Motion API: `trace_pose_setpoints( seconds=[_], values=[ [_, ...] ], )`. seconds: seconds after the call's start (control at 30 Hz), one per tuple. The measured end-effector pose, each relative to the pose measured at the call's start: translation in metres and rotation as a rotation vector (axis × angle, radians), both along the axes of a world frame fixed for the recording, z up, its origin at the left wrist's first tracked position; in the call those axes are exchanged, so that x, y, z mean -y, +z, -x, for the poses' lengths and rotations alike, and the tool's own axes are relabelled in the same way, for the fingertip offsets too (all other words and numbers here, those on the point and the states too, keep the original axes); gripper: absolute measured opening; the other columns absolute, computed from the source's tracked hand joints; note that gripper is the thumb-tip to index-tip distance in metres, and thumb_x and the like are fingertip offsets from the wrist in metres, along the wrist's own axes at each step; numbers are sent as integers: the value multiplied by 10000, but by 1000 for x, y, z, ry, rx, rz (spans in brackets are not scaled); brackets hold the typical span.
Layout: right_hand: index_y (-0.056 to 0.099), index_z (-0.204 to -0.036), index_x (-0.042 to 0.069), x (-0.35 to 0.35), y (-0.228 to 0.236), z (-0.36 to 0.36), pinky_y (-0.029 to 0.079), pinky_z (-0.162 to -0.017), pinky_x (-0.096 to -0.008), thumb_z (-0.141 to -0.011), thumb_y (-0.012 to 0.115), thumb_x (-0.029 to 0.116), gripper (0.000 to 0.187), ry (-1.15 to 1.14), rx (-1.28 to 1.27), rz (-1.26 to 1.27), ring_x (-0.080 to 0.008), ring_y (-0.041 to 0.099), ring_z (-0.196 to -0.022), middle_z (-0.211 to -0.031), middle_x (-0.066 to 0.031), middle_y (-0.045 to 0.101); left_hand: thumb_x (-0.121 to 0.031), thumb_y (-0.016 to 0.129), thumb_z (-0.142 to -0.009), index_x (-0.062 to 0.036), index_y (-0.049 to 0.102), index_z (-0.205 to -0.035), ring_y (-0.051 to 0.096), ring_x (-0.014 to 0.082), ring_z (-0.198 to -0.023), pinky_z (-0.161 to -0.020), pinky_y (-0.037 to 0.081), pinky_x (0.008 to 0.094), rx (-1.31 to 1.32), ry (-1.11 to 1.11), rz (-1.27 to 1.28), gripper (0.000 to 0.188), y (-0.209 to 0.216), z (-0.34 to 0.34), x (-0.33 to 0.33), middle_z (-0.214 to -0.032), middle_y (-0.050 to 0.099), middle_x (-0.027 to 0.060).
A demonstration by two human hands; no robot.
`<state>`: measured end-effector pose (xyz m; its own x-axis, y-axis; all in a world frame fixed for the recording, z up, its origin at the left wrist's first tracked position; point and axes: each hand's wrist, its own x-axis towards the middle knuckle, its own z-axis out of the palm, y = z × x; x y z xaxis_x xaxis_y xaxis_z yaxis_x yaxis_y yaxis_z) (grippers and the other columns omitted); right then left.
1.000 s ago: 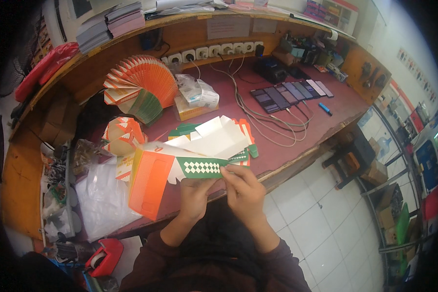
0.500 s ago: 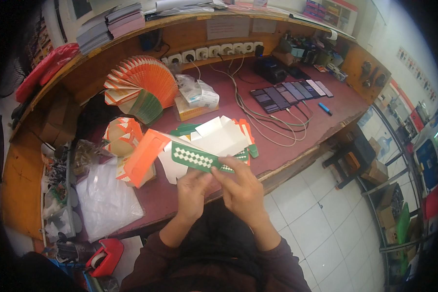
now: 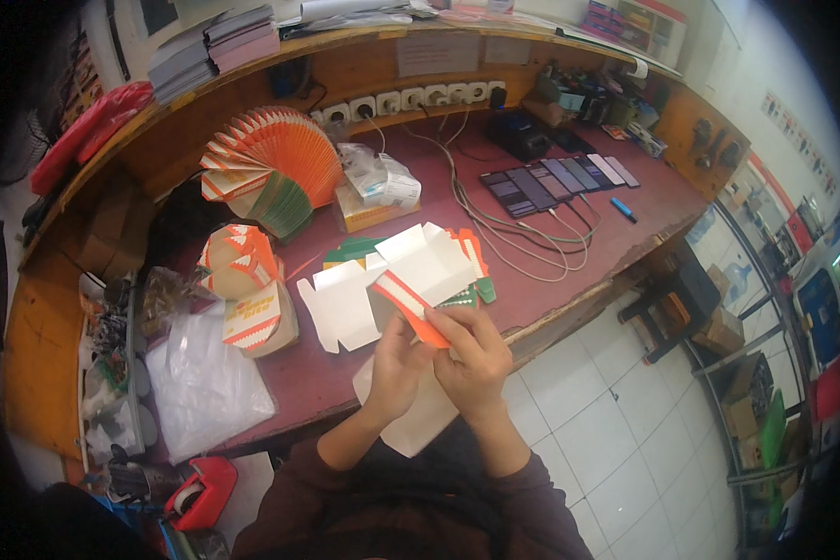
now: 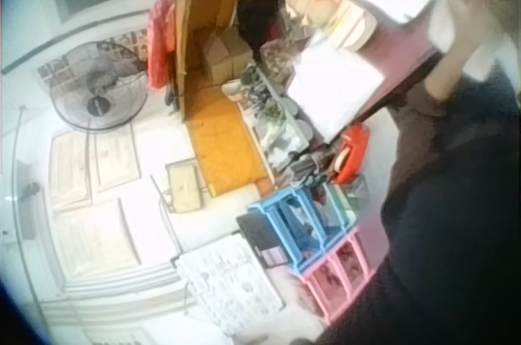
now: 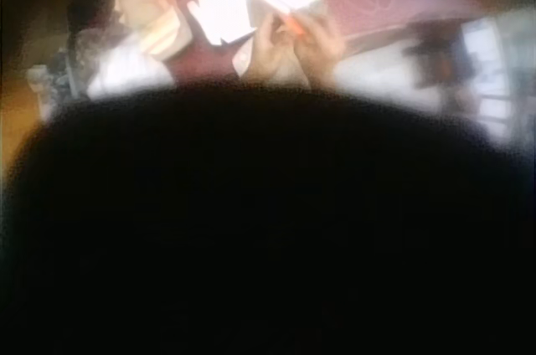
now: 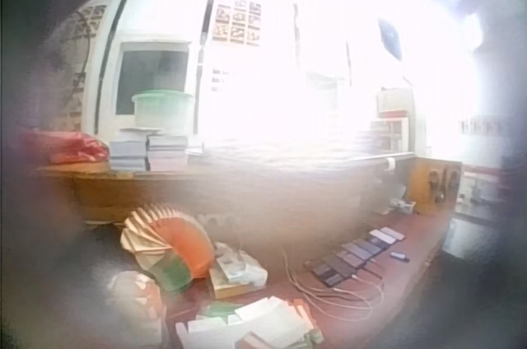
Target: The person folds and assembles flat paper takeout boxes into finished containers. They pick up each flat piece, fold the sides and tabs, and secure the box shape, then place the completed box into a stack on the table.
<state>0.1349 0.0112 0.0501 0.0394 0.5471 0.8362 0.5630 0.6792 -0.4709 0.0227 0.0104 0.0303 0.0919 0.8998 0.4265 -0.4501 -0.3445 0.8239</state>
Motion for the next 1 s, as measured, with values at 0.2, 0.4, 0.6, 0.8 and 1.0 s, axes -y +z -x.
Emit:
trace_pose_setpoints(
  seconds=[0.2,0.4,0.6,0.8,1.0],
  values=[
    [660,-920,23,-6,-4,1,497,-671,-290,-744,682,-18,182,55,-183,111,-229,631,-755,-877,-112,640,-85,552,-911,34,541,-1085,610,130,-806,-728,521,277,25,209,69,211,2,16,-7,-911,614,73],
    [629,-898,4,-12,-10,8,476,-690,-306,-786,641,9,113,0,-150,5,-241,611,-776,-849,-123,624,4,601,-854,43,569,-1012,620,133,-744,-669,527,265,8,345,8,166,7,11,-2,-851,625,75],
    [615,-850,-2,-6,-4,16,444,-647,-269,-807,628,10,46,107,-189,-40,-188,571,-715,-810,-104,604,57,673,-757,-6,615,-889,626,232,-718,-627,483,271,-555,858,-601,158,3,22,-6,-849,621,122],
    [624,-811,5,3,1,20,473,-645,-290,-717,689,-33,120,151,-237,76,-222,603,-712,-805,-119,621,34,716,-715,4,662,-874,617,197,-783,-708,459,276,-405,662,-487,171,-4,27,3,-895,638,105],
    [646,-806,-3,11,7,14,471,-658,-282,-731,700,-7,92,320,-294,149,-197,605,-729,-818,-108,629,-32,719,-752,16,682,-886,650,179,-797,-694,510,281,-252,444,-413,147,2,37,6,-919,669,113]
  ],
)
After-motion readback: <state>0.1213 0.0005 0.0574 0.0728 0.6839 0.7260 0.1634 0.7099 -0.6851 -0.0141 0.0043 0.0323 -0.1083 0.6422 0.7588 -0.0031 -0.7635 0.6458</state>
